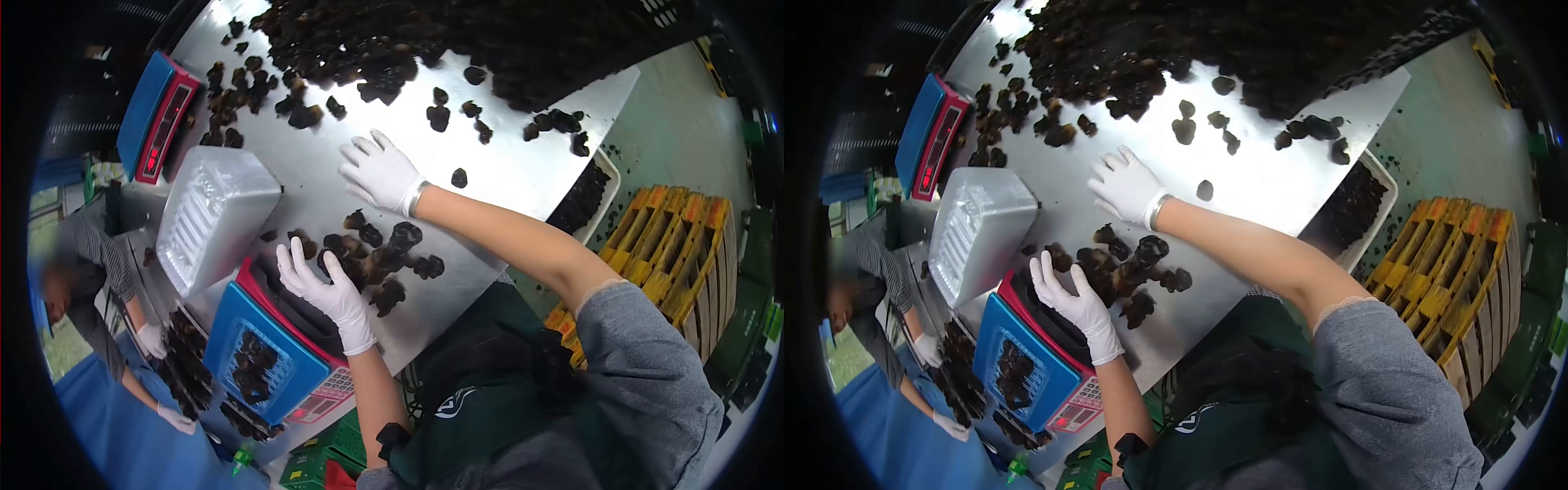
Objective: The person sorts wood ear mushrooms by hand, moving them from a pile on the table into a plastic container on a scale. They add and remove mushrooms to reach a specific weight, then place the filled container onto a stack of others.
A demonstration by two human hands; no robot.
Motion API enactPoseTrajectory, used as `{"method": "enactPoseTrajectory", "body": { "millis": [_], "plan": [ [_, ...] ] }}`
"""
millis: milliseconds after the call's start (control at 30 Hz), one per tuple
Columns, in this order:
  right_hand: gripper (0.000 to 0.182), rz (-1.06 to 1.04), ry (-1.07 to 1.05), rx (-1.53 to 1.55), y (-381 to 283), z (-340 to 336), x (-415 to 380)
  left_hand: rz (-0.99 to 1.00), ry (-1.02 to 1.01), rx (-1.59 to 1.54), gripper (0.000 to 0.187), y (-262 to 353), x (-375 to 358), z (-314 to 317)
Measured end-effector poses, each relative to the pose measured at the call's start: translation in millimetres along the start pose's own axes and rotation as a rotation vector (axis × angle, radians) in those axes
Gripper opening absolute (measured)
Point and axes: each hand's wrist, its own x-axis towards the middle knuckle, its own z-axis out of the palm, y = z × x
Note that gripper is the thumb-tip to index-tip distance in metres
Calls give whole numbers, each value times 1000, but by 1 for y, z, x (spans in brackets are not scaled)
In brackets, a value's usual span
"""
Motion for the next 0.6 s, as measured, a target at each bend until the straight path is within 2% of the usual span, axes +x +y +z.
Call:
{"method": "enactPoseTrajectory", "body": {
  "millis": [100,167,233,267,300,333,400,433,500,567,600],
  "plan": [
    [10,356,-82,15,39,-30,-29,25,-50,-17,53,9,-7,-6],
    [10,535,23,-128,65,-56,-78,19,-59,-3,50,9,-22,-11],
    [9,557,218,-134,88,-81,-143,5,-67,-45,48,-1,-39,-15],
    [11,584,204,-311,93,-104,-170,2,-78,-27,48,-6,-49,-18],
    [12,782,167,-359,101,-118,-201,-2,-85,-9,47,-11,-59,-19],
    [11,807,263,-339,115,-131,-232,-5,-92,11,46,-15,-69,-20],
    [12,907,336,-549,117,-155,-272,-18,-91,-3,44,-21,-85,-20],
    [11,931,413,-571,117,-157,-282,-25,-86,-10,44,-24,-91,-19],
    [13,808,419,-375,111,-164,-265,-60,-43,-11,45,-28,-99,-16],
    [20,785,350,-55,84,-157,-202,-116,47,-37,47,-26,-101,-13],
    [23,597,349,108,79,-149,-163,-100,72,29,49,-26,-101,-15]
  ]
}}
